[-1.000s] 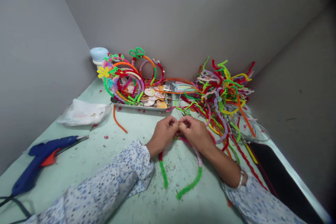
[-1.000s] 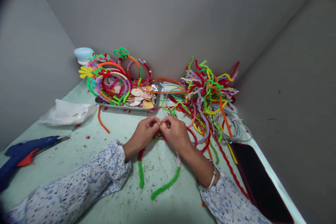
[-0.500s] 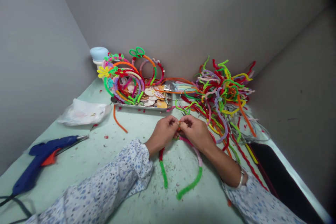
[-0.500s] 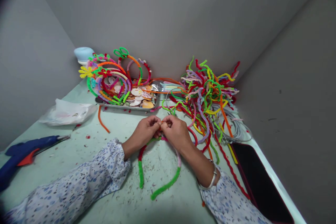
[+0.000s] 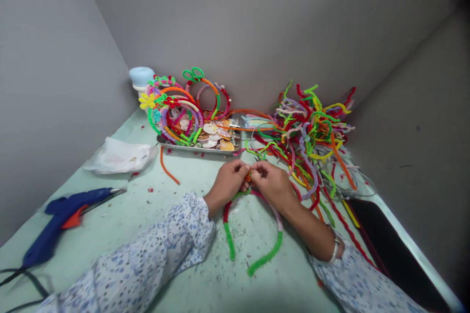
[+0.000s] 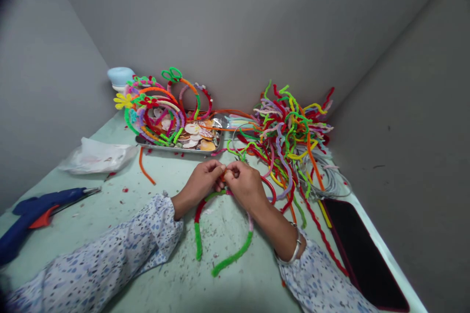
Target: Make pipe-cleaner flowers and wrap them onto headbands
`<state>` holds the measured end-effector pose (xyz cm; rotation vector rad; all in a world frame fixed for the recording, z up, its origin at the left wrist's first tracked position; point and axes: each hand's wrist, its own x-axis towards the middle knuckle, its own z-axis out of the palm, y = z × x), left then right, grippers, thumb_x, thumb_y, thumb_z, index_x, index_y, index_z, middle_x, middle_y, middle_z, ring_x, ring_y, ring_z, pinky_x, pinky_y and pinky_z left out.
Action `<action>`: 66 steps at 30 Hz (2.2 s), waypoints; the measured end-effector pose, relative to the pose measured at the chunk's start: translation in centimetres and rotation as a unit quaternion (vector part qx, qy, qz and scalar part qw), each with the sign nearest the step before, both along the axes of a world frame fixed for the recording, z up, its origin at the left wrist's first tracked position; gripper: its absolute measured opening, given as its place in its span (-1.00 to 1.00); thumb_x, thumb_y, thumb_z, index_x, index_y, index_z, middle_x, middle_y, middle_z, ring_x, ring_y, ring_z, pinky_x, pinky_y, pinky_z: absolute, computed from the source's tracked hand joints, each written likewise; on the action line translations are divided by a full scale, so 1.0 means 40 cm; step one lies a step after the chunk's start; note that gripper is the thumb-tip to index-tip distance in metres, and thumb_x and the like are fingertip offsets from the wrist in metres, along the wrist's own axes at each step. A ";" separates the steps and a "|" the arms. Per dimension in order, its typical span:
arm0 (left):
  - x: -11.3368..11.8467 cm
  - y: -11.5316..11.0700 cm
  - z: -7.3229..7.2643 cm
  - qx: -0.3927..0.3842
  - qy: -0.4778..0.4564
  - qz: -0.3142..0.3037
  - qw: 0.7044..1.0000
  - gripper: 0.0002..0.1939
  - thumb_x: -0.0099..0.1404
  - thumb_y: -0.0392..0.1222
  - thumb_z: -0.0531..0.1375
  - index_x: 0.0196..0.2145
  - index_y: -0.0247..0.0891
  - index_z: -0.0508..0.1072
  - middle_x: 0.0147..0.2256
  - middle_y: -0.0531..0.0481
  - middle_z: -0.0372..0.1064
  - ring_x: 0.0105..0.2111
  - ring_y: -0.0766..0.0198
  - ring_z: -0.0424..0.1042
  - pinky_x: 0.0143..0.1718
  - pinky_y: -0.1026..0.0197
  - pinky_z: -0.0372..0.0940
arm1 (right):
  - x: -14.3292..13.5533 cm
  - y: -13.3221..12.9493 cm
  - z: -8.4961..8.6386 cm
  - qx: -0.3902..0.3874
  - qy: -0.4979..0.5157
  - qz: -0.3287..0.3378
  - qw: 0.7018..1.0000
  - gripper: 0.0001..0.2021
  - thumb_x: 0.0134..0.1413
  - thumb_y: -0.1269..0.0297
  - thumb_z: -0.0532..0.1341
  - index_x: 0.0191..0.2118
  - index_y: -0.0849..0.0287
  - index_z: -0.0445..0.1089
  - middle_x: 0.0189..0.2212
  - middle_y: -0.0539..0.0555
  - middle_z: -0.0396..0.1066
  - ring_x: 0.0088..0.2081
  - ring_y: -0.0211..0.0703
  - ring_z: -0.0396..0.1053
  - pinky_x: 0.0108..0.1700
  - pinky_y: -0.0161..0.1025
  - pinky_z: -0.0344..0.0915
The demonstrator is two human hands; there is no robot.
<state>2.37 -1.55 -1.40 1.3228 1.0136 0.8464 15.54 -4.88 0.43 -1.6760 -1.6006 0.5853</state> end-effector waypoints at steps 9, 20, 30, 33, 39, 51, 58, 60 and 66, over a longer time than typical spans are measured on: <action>0.004 -0.005 0.007 0.026 0.040 0.014 0.999 -0.73 0.20 -0.01 0.08 -0.49 -0.27 0.33 -0.67 0.11 0.26 -0.70 0.40 0.25 -0.66 0.36 0.15 | 0.006 0.005 -0.016 -0.021 0.030 0.001 0.999 -0.82 0.00 0.22 0.10 -0.38 0.12 0.43 -0.55 -0.01 0.47 -0.51 -0.21 0.39 -0.44 -0.32 0.26; 0.003 -0.003 0.019 -0.053 -0.060 0.000 0.997 -0.68 0.20 0.07 0.10 -0.43 -0.28 0.33 -0.64 0.08 0.30 -0.66 0.38 0.32 -0.64 0.37 0.20 | 0.022 0.024 0.005 -0.091 0.259 0.009 0.962 -0.84 -0.04 0.24 0.14 -0.36 0.18 0.41 -0.49 0.00 0.45 -0.56 -0.26 0.40 -0.50 -0.33 0.37; 0.009 0.000 0.008 -0.044 -0.062 0.043 0.996 -0.86 0.16 -0.15 0.15 -0.42 -0.28 0.32 -0.66 0.13 0.28 -0.70 0.43 0.26 -0.65 0.38 0.17 | 0.029 0.023 -0.011 -0.101 0.346 0.013 0.933 -0.80 -0.01 0.19 0.17 -0.33 0.20 0.41 -0.49 0.03 0.44 -0.49 -0.22 0.44 -0.53 -0.34 0.39; 0.006 0.001 0.003 -0.034 -0.068 0.042 0.996 -0.86 0.16 -0.14 0.15 -0.41 -0.28 0.32 -0.66 0.12 0.29 -0.69 0.42 0.27 -0.63 0.37 0.18 | 0.028 0.021 -0.016 -0.101 0.320 0.033 0.941 -0.80 -0.01 0.16 0.18 -0.34 0.20 0.39 -0.53 0.02 0.42 -0.50 -0.20 0.43 -0.56 -0.35 0.35; 0.005 0.001 -0.002 -0.022 -0.071 0.023 0.997 -0.82 0.17 -0.10 0.15 -0.40 -0.28 0.33 -0.64 0.12 0.29 -0.68 0.42 0.25 -0.62 0.38 0.16 | 0.025 0.018 -0.008 -0.094 0.297 0.045 0.949 -0.84 -0.01 0.21 0.15 -0.37 0.19 0.37 -0.54 0.01 0.40 -0.48 -0.18 0.40 -0.56 -0.34 0.31; 0.002 -0.005 -0.008 0.041 0.023 0.010 0.999 -0.79 0.21 -0.06 0.09 -0.41 -0.27 0.34 -0.63 0.11 0.27 -0.65 0.40 0.25 -0.60 0.37 0.15 | 0.022 0.019 -0.005 -0.094 0.206 0.014 0.974 -0.81 -0.06 0.20 0.16 -0.35 0.17 0.42 -0.62 -0.06 0.38 -0.69 -0.32 0.20 -0.64 -0.37 0.13; 0.004 -0.007 -0.018 0.093 0.093 0.016 0.991 -0.83 0.21 -0.13 0.04 -0.43 -0.25 0.32 -0.61 0.11 0.27 -0.60 0.39 0.26 -0.56 0.36 0.12 | 0.017 0.017 -0.018 -0.085 0.169 0.003 0.982 -0.83 -0.11 0.24 0.14 -0.41 0.17 0.42 -0.63 -0.06 0.37 -0.66 -0.31 0.21 -0.61 -0.38 0.14; 0.005 -0.007 -0.021 0.109 0.109 0.019 0.988 -0.85 0.20 -0.16 0.04 -0.45 -0.25 0.31 -0.60 0.11 0.27 -0.59 0.39 0.25 -0.55 0.37 0.10 | 0.017 0.015 -0.021 -0.079 0.151 0.005 0.985 -0.83 -0.11 0.25 0.12 -0.42 0.17 0.42 -0.63 -0.06 0.38 -0.64 -0.30 0.24 -0.59 -0.38 0.15; 0.006 -0.006 -0.023 0.133 0.132 0.023 0.982 -0.85 0.19 -0.17 0.03 -0.46 -0.25 0.31 -0.57 0.10 0.26 -0.56 0.38 0.24 -0.53 0.36 0.09 | 0.012 0.011 -0.015 -0.061 0.113 -0.011 0.992 -0.83 -0.14 0.26 0.12 -0.44 0.17 0.44 -0.64 -0.04 0.40 -0.59 -0.26 0.29 -0.53 -0.36 0.16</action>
